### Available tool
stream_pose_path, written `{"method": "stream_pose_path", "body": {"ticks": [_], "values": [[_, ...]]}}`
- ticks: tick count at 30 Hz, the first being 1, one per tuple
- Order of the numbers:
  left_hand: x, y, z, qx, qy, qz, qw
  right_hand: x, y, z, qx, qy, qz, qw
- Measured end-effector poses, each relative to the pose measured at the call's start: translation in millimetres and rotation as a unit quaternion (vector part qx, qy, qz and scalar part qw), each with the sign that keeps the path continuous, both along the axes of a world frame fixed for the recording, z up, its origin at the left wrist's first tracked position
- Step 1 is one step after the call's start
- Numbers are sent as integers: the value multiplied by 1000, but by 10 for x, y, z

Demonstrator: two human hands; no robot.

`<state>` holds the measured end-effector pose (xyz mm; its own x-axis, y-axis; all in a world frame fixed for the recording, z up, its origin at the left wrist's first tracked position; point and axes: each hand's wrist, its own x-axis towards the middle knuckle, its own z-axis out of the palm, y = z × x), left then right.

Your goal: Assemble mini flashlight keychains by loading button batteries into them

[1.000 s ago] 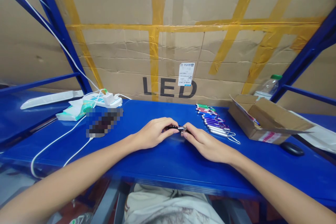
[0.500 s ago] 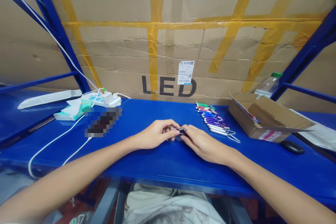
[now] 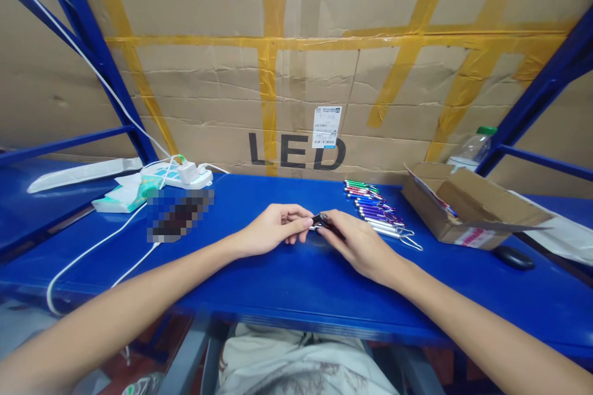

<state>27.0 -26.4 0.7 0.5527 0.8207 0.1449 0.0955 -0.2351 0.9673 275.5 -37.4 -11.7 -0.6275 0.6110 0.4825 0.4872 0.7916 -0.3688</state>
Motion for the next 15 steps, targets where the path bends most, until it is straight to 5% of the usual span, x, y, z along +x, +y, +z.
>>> {"method": "stream_pose_path", "body": {"ticks": [15], "values": [[-9,-33,56,-27,-19,-16,999,-39,9,73,185,-117,-38,975]]}}
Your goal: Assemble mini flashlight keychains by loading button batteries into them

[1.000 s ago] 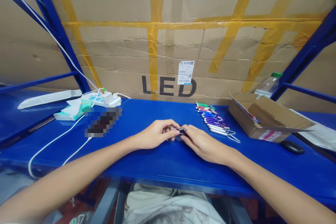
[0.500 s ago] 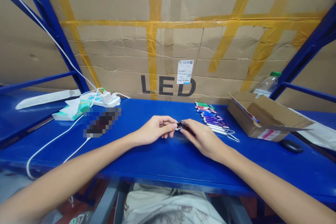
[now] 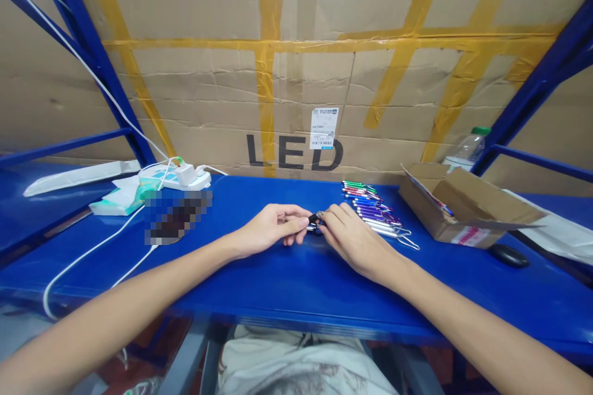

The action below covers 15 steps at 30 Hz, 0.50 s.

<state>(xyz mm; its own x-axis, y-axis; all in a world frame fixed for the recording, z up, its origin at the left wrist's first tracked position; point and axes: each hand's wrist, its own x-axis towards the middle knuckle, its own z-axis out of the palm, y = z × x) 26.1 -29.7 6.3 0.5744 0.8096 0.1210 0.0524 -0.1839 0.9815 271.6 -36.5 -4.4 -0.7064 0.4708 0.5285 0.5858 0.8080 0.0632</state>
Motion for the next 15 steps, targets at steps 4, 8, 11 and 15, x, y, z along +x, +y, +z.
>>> {"method": "stream_pose_path", "body": {"ticks": [4,8,11,15], "values": [[-5,-12,6,-7,-4,-23,1000,15,-36,6,-72,28,35,996],[-12,-24,16,8,8,-40,999,50,-52,23,-159,53,65,984],[-4,-43,25,32,20,-39,998,69,-38,30,-173,59,74,980],[12,-77,27,65,28,-21,997,75,-14,43,-187,82,82,976]]}}
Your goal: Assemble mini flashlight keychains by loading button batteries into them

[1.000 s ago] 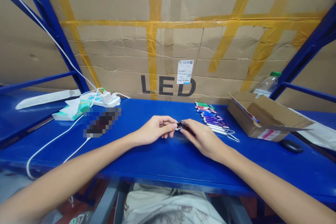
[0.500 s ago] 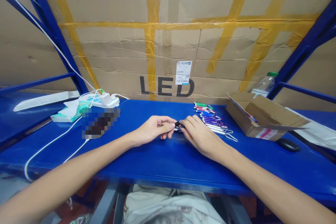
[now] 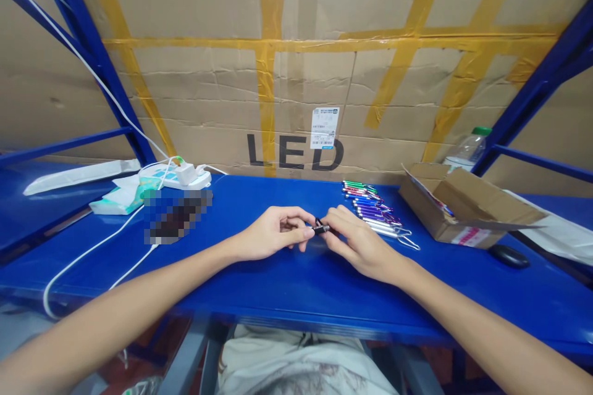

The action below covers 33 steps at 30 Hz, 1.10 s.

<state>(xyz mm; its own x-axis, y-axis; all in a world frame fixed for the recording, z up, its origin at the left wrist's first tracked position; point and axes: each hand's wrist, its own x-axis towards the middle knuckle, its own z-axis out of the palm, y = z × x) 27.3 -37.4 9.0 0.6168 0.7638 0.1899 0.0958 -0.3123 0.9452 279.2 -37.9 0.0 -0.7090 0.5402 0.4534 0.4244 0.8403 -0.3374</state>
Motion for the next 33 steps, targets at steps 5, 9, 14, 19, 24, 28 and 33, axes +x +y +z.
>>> {"method": "stream_pose_path", "body": {"ticks": [5,9,14,19,24,28,33], "values": [[-1,-12,-28,32,6,4,999,0,13,16,-10,28,6,1000],[-10,-9,-49,59,16,-2,998,4,13,12,-12,37,11,999],[-14,-18,-69,130,35,12,991,10,11,9,-3,55,13,998],[-25,-31,-89,236,67,38,969,16,19,13,24,70,18,997],[-54,-15,-105,404,84,64,909,30,37,18,52,78,10,996],[-70,15,-122,475,105,67,871,34,38,31,73,83,1,994],[-80,29,-118,467,125,74,872,29,35,43,106,91,-8,990]]}}
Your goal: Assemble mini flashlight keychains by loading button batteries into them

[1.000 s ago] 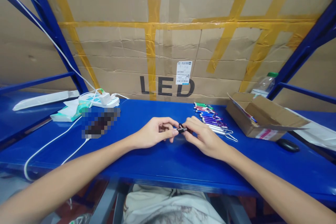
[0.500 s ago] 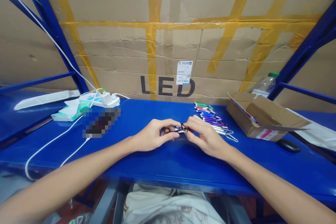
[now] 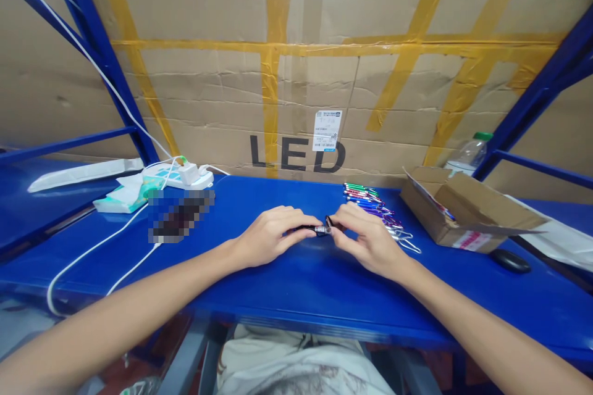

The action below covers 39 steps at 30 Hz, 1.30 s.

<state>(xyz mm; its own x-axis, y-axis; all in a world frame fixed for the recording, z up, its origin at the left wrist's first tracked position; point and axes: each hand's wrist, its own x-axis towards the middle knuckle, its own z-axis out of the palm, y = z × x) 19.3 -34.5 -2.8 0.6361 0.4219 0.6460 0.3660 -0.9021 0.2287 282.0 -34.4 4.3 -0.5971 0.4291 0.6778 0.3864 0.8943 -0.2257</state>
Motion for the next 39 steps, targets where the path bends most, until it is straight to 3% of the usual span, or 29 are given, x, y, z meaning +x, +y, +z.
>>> {"method": "stream_pose_path", "body": {"ticks": [15,39], "values": [[6,-6,26,-58,-24,-16,998,3,25,-9,127,-9,-15,992],[0,-25,4,-92,-33,-15,995,-5,-33,25,147,-39,-21,988]]}}
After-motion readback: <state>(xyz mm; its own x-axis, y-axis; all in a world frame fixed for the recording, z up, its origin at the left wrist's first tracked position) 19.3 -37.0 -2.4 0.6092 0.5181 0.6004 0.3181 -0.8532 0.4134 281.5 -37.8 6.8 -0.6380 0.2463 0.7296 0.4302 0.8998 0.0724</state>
